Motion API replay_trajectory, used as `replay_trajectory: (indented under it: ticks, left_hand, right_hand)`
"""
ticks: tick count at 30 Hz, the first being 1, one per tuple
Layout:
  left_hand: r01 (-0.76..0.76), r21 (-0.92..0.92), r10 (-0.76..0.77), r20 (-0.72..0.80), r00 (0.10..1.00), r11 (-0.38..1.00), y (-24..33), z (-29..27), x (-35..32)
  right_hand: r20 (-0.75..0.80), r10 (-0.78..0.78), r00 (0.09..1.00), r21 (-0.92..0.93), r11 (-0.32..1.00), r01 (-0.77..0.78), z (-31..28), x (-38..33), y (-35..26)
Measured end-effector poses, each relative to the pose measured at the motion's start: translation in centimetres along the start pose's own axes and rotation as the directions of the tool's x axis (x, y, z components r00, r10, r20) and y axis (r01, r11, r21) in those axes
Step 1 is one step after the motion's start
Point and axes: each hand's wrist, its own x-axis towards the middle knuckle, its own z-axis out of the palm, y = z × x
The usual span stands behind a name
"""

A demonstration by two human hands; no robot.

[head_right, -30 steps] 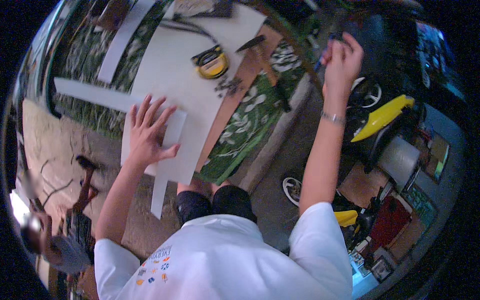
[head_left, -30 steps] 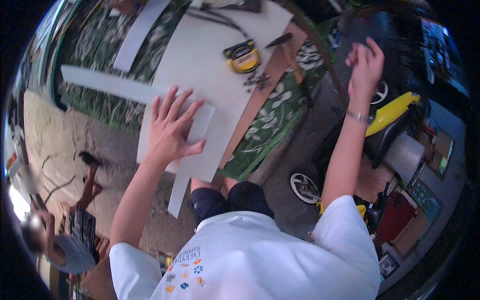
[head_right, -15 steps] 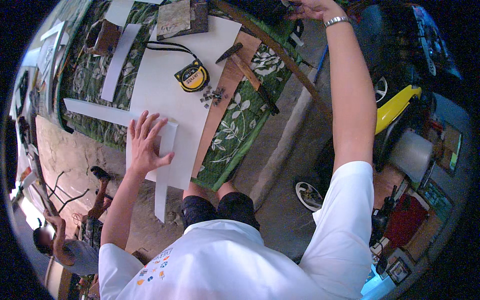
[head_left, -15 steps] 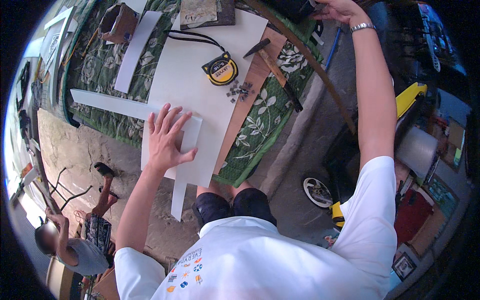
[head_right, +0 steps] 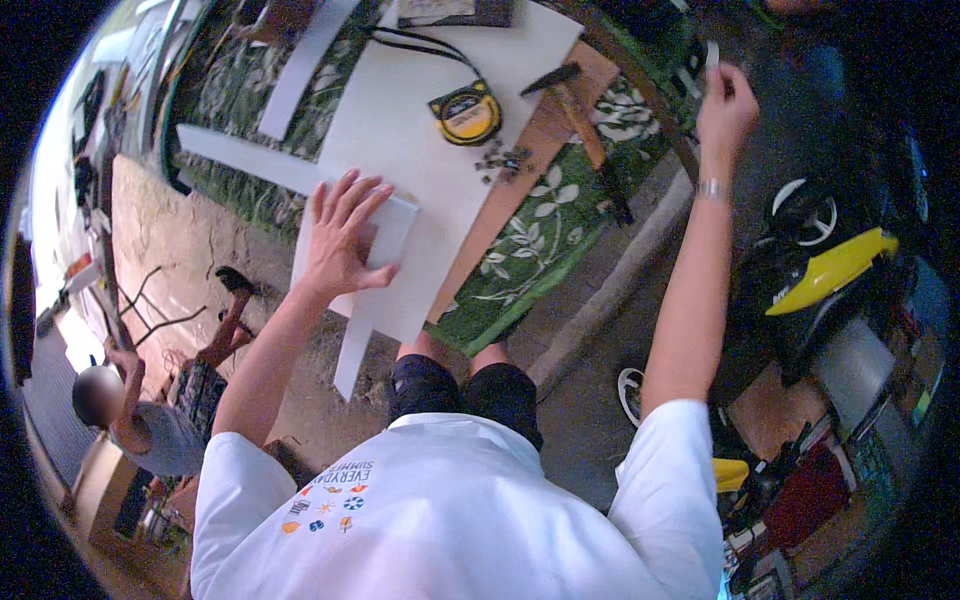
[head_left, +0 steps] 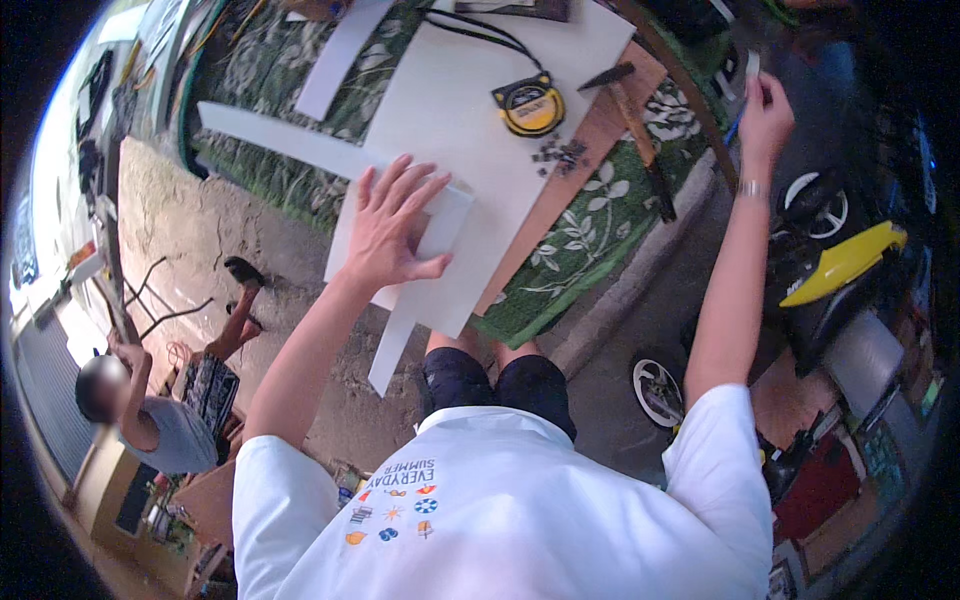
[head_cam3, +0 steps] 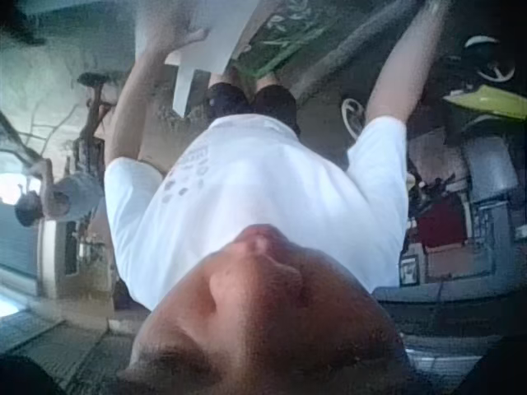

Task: The person assembles a wooden frame by hand, using a hammer to drive nails into the corners. They repeatedly position the frame pieces, insert nails, and hammer them in place while sitting on the floor.

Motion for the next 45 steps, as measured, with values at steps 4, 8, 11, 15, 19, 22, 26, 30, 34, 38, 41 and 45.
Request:
replay_trajectory:
  ticks: [4,8,11,15,19,22,26,30,34,38,41,45]
  left_hand:
    - [-0.033,-0.094,0.026,-0.065,0.998,0.995,-0.3,0.4,0.1]
    - [-0.055,-0.173,0.038,-0.103,0.994,0.983,-0.5,1.0,0.2]
    - [-0.066,-0.201,0.039,-0.134,0.990,0.977,-0.5,1.4,0.1]
    - [-0.085,-0.206,0.053,-0.154,0.987,0.975,-0.7,1.5,0.0]
    - [-0.090,-0.182,0.068,-0.125,0.990,0.979,-0.7,1.2,0.1]
    - [-0.080,-0.152,0.066,-0.095,0.993,0.985,-0.6,0.9,0.2]
    - [-0.043,-0.100,0.037,-0.061,0.997,0.994,-0.2,0.4,0.3]
    - [-0.023,-0.057,0.020,-0.053,0.998,0.998,0.1,0.2,0.4]
    - [-0.017,-0.083,0.014,-0.047,0.999,0.996,0.1,0.2,0.7]
    - [-0.036,-0.119,0.026,-0.081,0.996,0.992,0.1,0.4,0.9]
    - [-0.026,-0.103,0.019,-0.075,0.997,0.994,0.2,0.2,0.8]
    - [-0.029,-0.105,0.021,-0.077,0.997,0.994,0.1,0.4,0.9]
  right_hand:
    - [0.474,0.262,0.840,0.356,0.816,-0.456,-1.8,-16.2,-14.5]
    - [0.777,0.244,0.580,0.418,0.489,-0.766,3.5,-26.4,-20.7]
    - [0.771,0.301,0.562,0.365,0.514,-0.776,5.3,-26.4,-24.1]
    - [0.738,0.341,0.582,0.295,0.612,-0.733,6.2,-26.5,-24.7]
    - [0.766,0.360,0.532,0.206,0.646,-0.735,5.9,-25.9,-25.2]
    - [0.755,0.359,0.549,0.189,0.682,-0.707,6.1,-26.0,-25.2]
    - [0.735,0.360,0.575,0.221,0.674,-0.705,6.0,-26.1,-25.4]
    - [0.843,0.376,0.385,0.056,0.650,-0.758,4.1,-24.6,-24.9]
    - [0.915,0.314,0.255,0.063,0.513,-0.856,4.1,-24.8,-24.0]
    - [0.933,0.283,0.222,0.076,0.446,-0.892,4.4,-25.2,-23.5]
    - [0.923,0.270,0.275,0.139,0.434,-0.890,4.7,-26.1,-23.7]
    - [0.891,0.260,0.373,0.241,0.427,-0.872,5.2,-27.9,-23.3]
